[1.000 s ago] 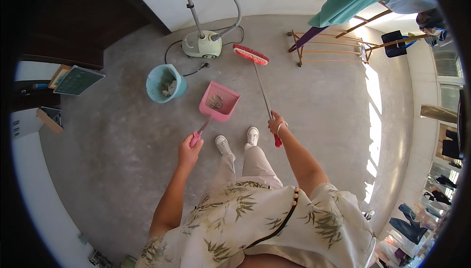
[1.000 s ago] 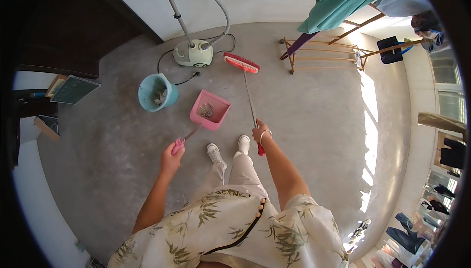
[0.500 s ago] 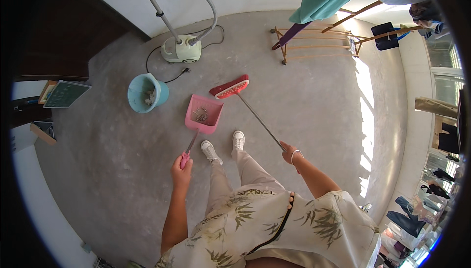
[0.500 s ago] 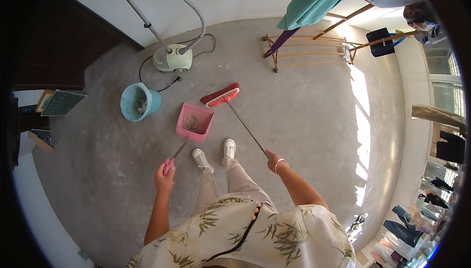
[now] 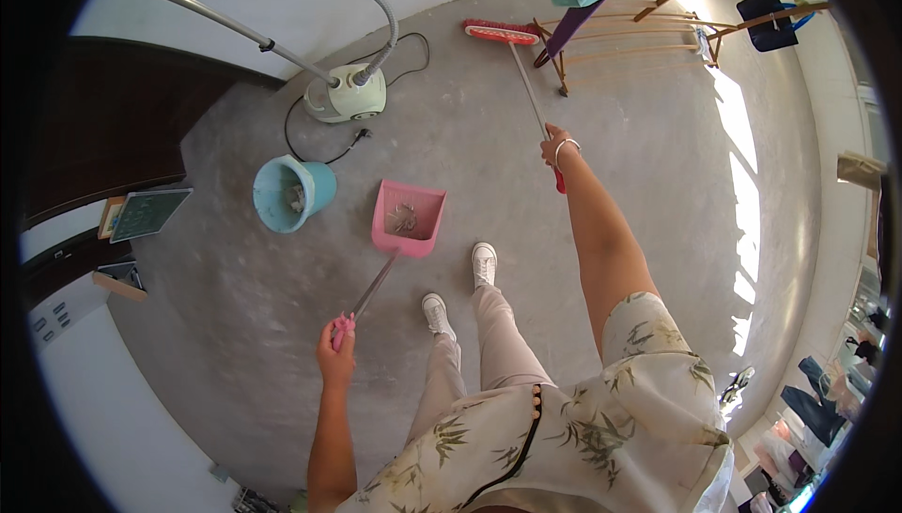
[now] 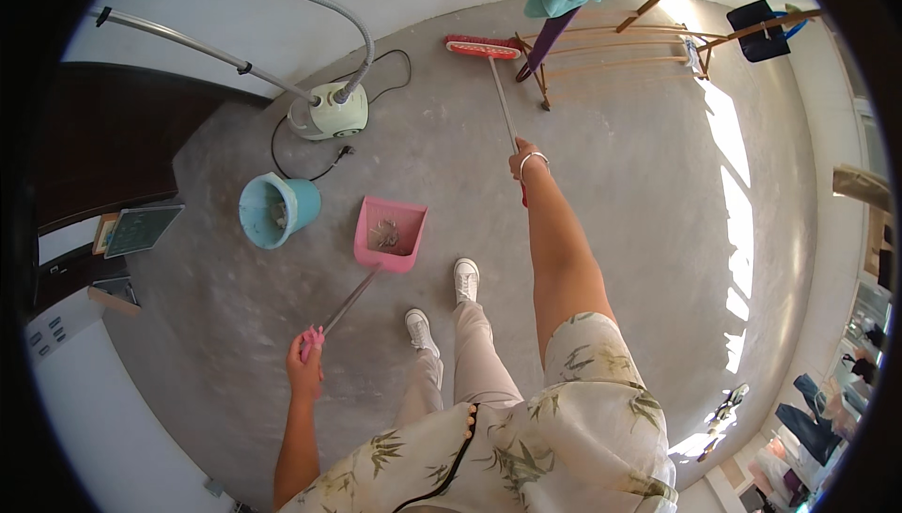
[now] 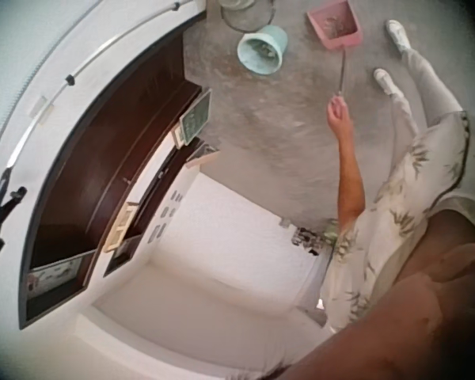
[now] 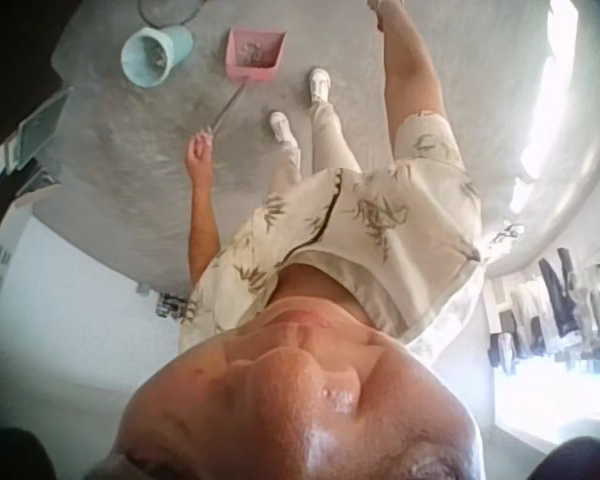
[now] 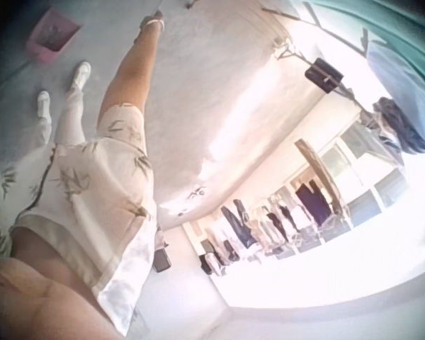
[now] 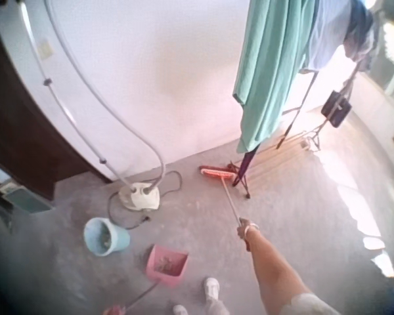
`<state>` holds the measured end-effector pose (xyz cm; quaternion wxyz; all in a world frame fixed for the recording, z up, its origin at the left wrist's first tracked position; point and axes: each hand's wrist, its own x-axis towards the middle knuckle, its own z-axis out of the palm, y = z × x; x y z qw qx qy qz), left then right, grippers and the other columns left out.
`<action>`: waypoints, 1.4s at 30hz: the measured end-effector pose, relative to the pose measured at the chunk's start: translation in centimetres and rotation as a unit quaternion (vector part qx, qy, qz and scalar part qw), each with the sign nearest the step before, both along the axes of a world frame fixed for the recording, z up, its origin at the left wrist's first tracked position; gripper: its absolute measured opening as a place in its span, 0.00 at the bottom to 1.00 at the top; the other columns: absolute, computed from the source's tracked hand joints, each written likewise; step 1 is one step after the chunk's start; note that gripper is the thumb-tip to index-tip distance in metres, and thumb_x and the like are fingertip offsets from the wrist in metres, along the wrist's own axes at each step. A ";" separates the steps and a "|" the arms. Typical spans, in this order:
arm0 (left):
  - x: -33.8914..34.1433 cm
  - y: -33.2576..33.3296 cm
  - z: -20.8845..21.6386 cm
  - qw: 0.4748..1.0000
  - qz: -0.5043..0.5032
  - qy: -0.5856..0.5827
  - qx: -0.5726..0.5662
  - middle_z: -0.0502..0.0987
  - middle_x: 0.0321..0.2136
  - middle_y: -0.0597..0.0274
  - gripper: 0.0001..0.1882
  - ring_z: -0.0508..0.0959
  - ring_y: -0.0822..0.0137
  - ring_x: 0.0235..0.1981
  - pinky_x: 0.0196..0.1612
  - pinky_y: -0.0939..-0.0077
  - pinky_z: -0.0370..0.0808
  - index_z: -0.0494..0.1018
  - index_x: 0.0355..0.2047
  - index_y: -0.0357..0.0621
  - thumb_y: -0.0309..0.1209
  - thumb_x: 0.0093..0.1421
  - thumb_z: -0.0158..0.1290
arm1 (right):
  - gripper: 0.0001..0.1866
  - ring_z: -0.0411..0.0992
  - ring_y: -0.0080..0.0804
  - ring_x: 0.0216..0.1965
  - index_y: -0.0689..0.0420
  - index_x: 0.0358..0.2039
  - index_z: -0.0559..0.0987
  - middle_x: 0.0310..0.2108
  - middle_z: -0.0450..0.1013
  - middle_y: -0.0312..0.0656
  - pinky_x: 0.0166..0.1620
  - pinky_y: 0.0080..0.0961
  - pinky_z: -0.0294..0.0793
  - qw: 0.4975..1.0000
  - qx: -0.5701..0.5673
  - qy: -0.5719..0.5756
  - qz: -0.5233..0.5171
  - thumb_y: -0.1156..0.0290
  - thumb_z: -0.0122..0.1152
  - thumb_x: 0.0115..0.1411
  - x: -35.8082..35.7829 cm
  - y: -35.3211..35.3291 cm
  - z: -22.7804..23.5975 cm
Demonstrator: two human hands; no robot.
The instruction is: The person sweeps the floor using a broom and dustpan, collecting debris and emptying it into a trash bin. They then switch to a mop to clean the floor surface in the same room.
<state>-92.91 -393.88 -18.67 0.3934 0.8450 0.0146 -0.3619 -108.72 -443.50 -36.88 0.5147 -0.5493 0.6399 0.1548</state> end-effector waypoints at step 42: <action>-10.3 13.2 1.8 0.995 -0.035 0.009 -0.093 0.72 0.27 0.69 0.17 0.60 0.83 0.12 0.12 0.86 0.57 0.68 0.44 0.39 0.27 0.52 0.51 | 0.22 0.54 0.36 0.57 0.50 0.53 0.62 0.54 0.60 0.36 0.58 0.35 0.53 0.767 0.006 0.175 0.618 0.66 0.42 0.57 -20.0 28.8 3.2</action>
